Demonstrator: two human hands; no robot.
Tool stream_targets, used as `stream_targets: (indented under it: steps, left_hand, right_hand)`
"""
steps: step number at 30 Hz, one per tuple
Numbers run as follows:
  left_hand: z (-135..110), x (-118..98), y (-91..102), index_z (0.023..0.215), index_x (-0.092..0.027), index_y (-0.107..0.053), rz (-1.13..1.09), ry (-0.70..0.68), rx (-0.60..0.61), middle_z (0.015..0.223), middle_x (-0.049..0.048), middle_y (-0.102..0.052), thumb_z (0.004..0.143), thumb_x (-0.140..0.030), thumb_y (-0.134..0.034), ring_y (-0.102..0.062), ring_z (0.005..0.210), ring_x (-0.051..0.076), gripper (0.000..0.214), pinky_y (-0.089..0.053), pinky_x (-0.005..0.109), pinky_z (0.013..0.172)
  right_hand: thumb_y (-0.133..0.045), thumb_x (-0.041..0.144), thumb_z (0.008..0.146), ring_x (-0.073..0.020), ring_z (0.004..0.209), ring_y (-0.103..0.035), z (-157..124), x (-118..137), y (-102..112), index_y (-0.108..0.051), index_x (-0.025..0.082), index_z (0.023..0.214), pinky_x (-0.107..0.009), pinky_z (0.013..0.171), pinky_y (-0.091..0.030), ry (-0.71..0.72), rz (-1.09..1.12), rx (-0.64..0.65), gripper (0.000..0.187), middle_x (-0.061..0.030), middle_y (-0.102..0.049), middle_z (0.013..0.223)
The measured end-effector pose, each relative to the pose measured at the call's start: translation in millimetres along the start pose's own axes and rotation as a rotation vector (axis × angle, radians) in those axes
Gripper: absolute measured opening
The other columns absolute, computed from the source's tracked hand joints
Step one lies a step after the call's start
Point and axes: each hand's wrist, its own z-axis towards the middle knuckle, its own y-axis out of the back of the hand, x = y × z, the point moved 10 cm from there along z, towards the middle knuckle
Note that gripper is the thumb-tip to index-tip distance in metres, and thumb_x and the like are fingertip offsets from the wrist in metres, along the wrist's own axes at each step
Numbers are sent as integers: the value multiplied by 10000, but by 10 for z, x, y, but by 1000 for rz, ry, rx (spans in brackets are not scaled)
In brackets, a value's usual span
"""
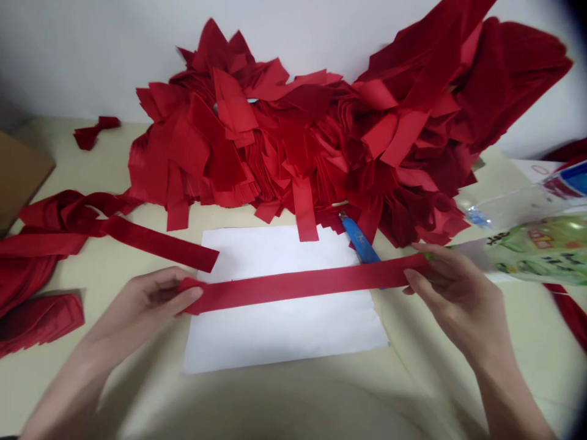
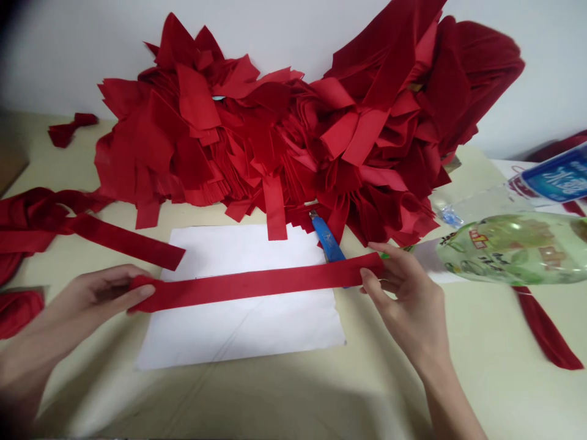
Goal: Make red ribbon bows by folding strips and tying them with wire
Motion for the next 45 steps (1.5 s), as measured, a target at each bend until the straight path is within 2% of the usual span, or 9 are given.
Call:
stream_targets:
  steps: [5, 7, 9, 14, 17, 21, 26, 34, 45]
  left_hand:
    - [-82, -547, -829, 741, -185, -566, -93, -182, 220, 592, -25, -574, 830, -356, -536, -572, 562, 119, 195, -495, 221, 551]
    - [-168, -674, -1045, 889, -184, -588, -123, -252, 271, 764, 18, -659, 848, -321, -516, -634, 706, 145, 160, -538, 246, 628]
    - [-283, -756, -1146, 993, -195, -593, -1, -372, 252, 942, 52, -677, 872, -306, -488, -650, 826, 168, 195, -559, 289, 701]
    - [-694, -846, -1268, 1155, -147, -571, 563, -863, 6, 1269, 121, -570, 913, -125, -354, -513, 1196, 257, 325, -492, 417, 948]
    - [-744, -709, -1390, 1266, -117, -492, 736, -940, -27, 1391, 132, -454, 909, -107, -375, -369, 1311, 292, 376, -429, 474, 1015]
    - [-682, -618, -1397, 1303, -114, -458, 902, -942, -115, 1394, 143, -448, 926, -227, -424, -402, 1290, 290, 395, -427, 481, 1017]
    - [-684, -643, -1294, 1277, -101, -480, 908, -974, -158, 1356, 152, -491, 933, -316, -411, -438, 1266, 283, 412, -446, 472, 999]
    - [-651, -568, -1201, 1289, -85, -462, 889, -932, -160, 1383, 150, -460, 928, -341, -416, -398, 1296, 275, 444, -390, 477, 1048]
    - [-664, -574, -1231, 1293, -56, -444, 867, -1000, -148, 1373, 185, -460, 924, -333, -431, -387, 1303, 273, 461, -382, 477, 1057]
  right_hand:
    - [-675, 329, 717, -137, 551, -623, -36, 100, -155, -557, 225, 1120, -276, 593, -562, 33, -16, 76, 433, -16, -631, 778]
    - [-667, 339, 722, -137, 539, -617, -43, 127, -200, -554, 224, 1120, -277, 580, -563, 48, -31, 94, 429, 2, -615, 729]
    - [-658, 344, 730, -137, 542, -616, -44, 128, -238, -553, 220, 1118, -282, 584, -566, 51, -44, 112, 420, 8, -610, 716]
    - [-651, 351, 738, -132, 571, -621, -32, 101, -272, -560, 212, 1114, -276, 613, -564, 62, -73, 125, 411, 0, -625, 744]
    - [-650, 351, 740, -128, 576, -617, -26, 77, -271, -570, 213, 1102, -270, 612, -562, 59, -78, 130, 396, -1, -625, 743]
    - [-660, 364, 729, -134, 587, -620, -14, 39, -247, -582, 212, 1093, -274, 615, -566, 61, -85, 120, 402, -7, -623, 741]
    - [-668, 372, 723, -139, 563, -617, 17, -18, -213, -578, 219, 1104, -294, 612, -568, 59, -74, 117, 420, -10, -626, 733]
    - [-661, 364, 731, -129, 526, -603, 22, 0, -181, -575, 218, 1102, -284, 586, -566, 65, -60, 106, 409, -1, -624, 711]
    - [-666, 361, 725, -134, 548, -615, 11, 29, -208, -577, 216, 1093, -286, 588, -567, 62, -66, 118, 405, -4, -623, 721]
